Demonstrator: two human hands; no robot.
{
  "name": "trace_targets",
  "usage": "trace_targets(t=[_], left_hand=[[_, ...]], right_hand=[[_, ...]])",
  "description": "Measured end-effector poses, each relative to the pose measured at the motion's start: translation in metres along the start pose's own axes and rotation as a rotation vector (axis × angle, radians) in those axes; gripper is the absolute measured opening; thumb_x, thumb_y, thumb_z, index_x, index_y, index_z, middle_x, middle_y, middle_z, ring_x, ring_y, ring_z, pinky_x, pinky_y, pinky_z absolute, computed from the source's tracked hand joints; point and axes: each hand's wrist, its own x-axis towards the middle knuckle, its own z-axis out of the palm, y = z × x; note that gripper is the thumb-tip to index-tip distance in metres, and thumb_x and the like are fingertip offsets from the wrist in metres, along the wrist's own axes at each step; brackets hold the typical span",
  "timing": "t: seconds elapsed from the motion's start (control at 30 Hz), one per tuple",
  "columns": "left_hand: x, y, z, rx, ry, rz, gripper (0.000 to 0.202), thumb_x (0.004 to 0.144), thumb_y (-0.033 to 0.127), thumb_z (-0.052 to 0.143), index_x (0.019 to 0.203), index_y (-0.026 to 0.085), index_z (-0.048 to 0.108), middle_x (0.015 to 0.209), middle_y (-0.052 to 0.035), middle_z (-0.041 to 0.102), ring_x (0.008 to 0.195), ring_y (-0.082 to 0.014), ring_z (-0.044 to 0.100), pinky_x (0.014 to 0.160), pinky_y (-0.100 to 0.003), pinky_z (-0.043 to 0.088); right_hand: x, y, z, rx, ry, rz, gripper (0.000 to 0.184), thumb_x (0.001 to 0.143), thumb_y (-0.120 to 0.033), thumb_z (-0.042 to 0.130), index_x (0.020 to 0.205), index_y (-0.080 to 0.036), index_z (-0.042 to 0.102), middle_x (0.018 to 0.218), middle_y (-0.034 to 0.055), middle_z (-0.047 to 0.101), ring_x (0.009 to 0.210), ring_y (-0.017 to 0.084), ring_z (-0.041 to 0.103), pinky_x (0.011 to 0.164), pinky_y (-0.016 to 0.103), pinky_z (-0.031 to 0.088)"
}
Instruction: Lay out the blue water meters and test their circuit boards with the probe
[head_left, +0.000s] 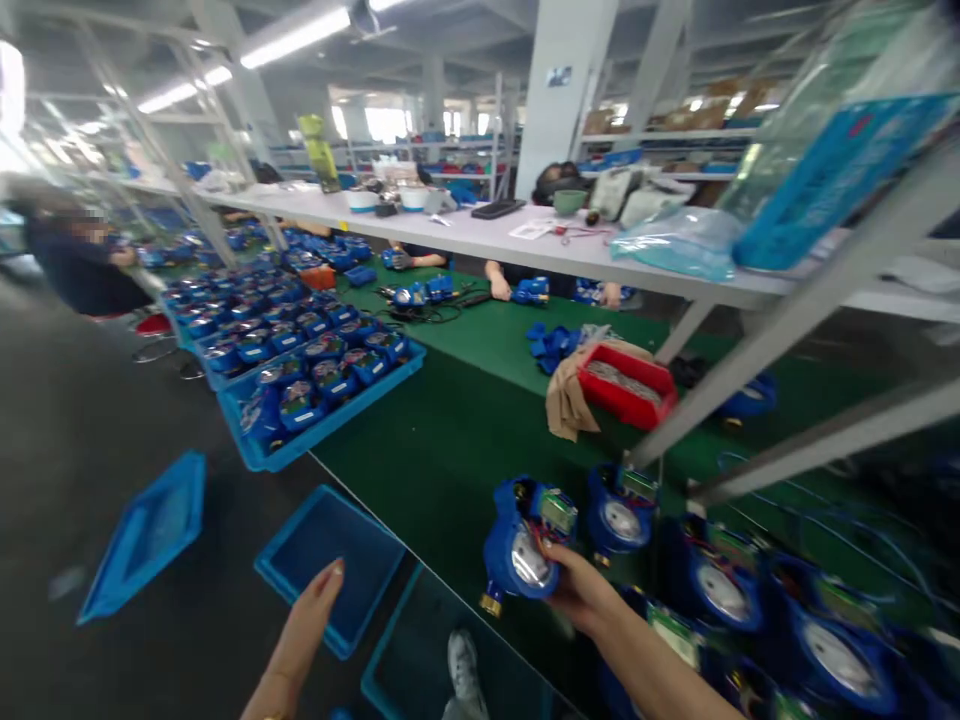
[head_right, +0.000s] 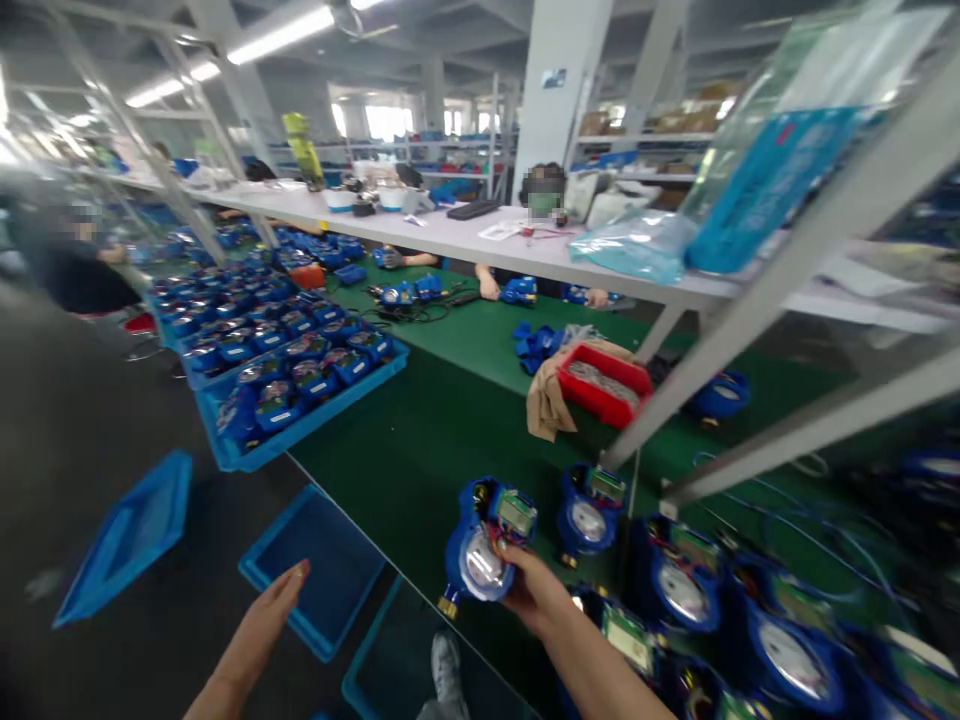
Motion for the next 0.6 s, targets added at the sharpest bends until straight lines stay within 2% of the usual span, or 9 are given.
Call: trace_targets(t=[0.07,0.13,0.2,0.27,0.4,0.6], left_hand=[[-0.009,0.009,0.057,-0.017,-0.268,0.062,0.041,0.08,0.041,0.067,0.11,0.015,0.061,0.119,-0.0105,0.06,0.118,-0.0248,0.05,0.11,-0.045,0.03],[-0.022,0.016,0.106,-0.044,-0.463,0.107,0.051,0.075,0.044,0.07,0.115,0.016,0.059,0.127,-0.0114,0.055,0.124,-0.0252,0.045,0.111,-0.042,0.029],[-0.033,0.02,0.147,-0.069,-0.62,0.133,0.055,0.074,0.041,0.073,0.118,0.013,0.056,0.13,-0.0144,0.052,0.123,-0.0264,0.046,0.11,-0.044,0.031],[-0.042,0.022,0.178,-0.082,-0.725,0.148,0.051,0.076,0.035,0.072,0.118,0.012,0.055,0.128,-0.0158,0.052,0.12,-0.0269,0.049,0.107,-0.047,0.034],[-0.044,0.025,0.22,-0.08,-0.79,0.188,0.042,0.081,0.025,0.068,0.118,0.013,0.053,0.117,-0.0115,0.059,0.11,-0.025,0.055,0.103,-0.049,0.038],[-0.024,0.044,0.272,-0.057,-0.713,0.184,0.039,0.089,0.03,0.058,0.123,0.014,0.048,0.118,-0.0109,0.055,0.107,-0.025,0.055,0.096,-0.05,0.043]], right_hand=[[0.005,0.009,-0.002,0.007,0.046,0.052,0.016,0.085,-0.026,0.06,0.091,-0.011,0.062,0.078,0.0046,0.065,0.069,0.017,0.062,0.07,0.032,0.05],[0.008,0.017,-0.005,0.0,0.09,0.086,0.018,0.092,-0.028,0.054,0.097,-0.012,0.059,0.087,0.0039,0.063,0.073,0.015,0.061,0.07,0.032,0.051],[0.01,0.022,-0.008,-0.017,0.126,0.099,0.021,0.093,-0.031,0.054,0.101,-0.012,0.058,0.092,0.0044,0.062,0.078,0.016,0.061,0.071,0.033,0.052],[0.011,0.024,-0.009,-0.038,0.148,0.097,0.022,0.092,-0.032,0.055,0.103,-0.012,0.058,0.096,0.0052,0.061,0.081,0.017,0.061,0.073,0.034,0.052],[0.019,0.018,-0.005,-0.074,0.164,0.048,0.022,0.091,-0.031,0.057,0.104,-0.012,0.058,0.099,0.0058,0.061,0.084,0.017,0.061,0.074,0.035,0.053],[0.034,-0.016,0.003,-0.126,0.23,-0.12,0.022,0.091,-0.03,0.057,0.105,-0.012,0.058,0.104,0.0068,0.06,0.09,0.019,0.06,0.078,0.038,0.053]])
